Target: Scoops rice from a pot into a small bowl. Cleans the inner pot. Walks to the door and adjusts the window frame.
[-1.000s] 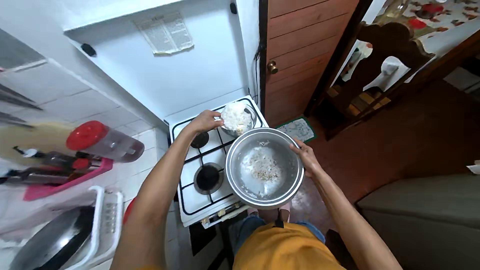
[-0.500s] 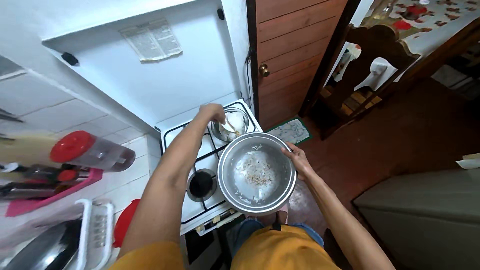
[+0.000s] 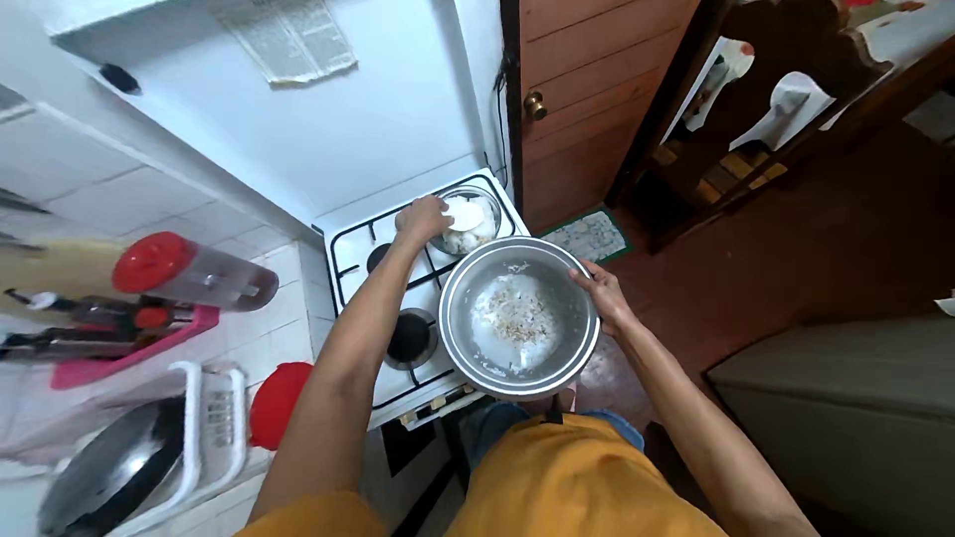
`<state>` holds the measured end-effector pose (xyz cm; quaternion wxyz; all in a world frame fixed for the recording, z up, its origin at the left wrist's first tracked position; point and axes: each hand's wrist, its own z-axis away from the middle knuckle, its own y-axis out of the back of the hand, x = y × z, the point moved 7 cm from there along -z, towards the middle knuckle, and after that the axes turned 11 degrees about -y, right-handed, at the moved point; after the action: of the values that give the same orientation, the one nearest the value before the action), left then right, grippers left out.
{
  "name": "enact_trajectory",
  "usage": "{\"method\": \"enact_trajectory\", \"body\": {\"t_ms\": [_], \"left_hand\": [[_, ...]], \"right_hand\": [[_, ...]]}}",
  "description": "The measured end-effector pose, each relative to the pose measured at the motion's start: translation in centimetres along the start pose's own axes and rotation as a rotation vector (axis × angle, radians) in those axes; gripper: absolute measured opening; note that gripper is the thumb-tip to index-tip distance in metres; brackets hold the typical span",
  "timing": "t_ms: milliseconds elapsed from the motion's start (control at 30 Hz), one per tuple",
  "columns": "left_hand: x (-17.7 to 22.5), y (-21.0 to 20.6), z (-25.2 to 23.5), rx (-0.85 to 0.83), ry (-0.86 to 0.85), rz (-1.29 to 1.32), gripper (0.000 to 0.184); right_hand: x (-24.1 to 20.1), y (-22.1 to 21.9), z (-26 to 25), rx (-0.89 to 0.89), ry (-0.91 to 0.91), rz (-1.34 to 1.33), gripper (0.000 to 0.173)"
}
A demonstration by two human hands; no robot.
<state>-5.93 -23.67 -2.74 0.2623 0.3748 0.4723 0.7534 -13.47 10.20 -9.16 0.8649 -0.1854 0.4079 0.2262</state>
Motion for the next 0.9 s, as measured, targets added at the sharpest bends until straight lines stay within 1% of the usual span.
{"method": "enact_trajectory", "body": {"t_ms": [67,133,167,200,233,267,333,400,433,500,567,667,733,800,833,900], "left_hand": [[1.3,1.2,1.4,0.051,-0.028,-0.043,0.038],[3.5,4.4,3.9,0.131,-0.095,-0.093,0.037],[4.7,5.8,5.6,0.14,-0.146,-0.122,0.037],[6.0,6.5,7.5,0.114,-0.21,-0.154,0.037],[7.4,6.5,9.4,0.05,-0.264,-0.191,0.036],[8.5,5.5,11.2,-0.045,-0.29,-0.239,0.035],[9.9,1.6,13.9,-0.19,-0.3,-0.339,0.029],[10.5,-2.6,15.1,-0.166,-0.311,-0.448,0.017],[10.6,-4.6,14.9,-0.12,-0.321,-0.504,0.015],[10.2,-8.4,13.5,-0.063,-0.32,-0.626,0.024],[10.3,-11.0,12.4,-0.073,-0.292,-0.692,0.033],[10.9,-11.8,12.3,0.025,-0.36,-0.636,0.036],[10.3,-11.5,12.2,0.087,-0.375,-0.546,0.039],[9.7,-11.6,12.4,0.108,-0.409,-0.463,0.041],[9.7,-11.7,12.8,0.098,-0.453,-0.442,0.042],[10.3,-11.7,14.0,0.015,-0.51,-0.416,0.045]], "right_hand": [[0.4,0.0,0.1,0.009,-0.005,-0.004,0.034],[0.3,-0.1,0.3,0.011,-0.003,-0.002,0.034],[0.3,-0.1,0.4,0.012,-0.001,0.001,0.034],[0.4,-0.1,0.3,0.014,0.005,0.002,0.034],[0.5,-0.1,0.3,0.01,0.008,0.004,0.035],[0.6,-0.1,0.2,0.008,0.009,0.011,0.036],[0.4,-0.4,0.3,0.015,0.008,0.024,0.037],[0.3,-0.8,0.6,0.018,0.014,0.03,0.036],[0.2,-1.0,0.7,0.016,0.02,0.028,0.036],[0.3,-1.2,0.9,0.005,0.023,0.033,0.039],[0.5,-1.0,0.8,0.01,0.023,0.051,0.043],[0.7,-0.8,0.8,0.015,0.025,0.053,0.042],[0.6,-0.9,0.7,0.009,0.034,0.044,0.042],[0.7,-1.0,0.8,0.004,0.04,0.026,0.042],[0.8,-1.1,0.9,0.003,0.042,0.024,0.042],[0.8,-1.5,1.0,0.011,0.054,0.033,0.041]]}}
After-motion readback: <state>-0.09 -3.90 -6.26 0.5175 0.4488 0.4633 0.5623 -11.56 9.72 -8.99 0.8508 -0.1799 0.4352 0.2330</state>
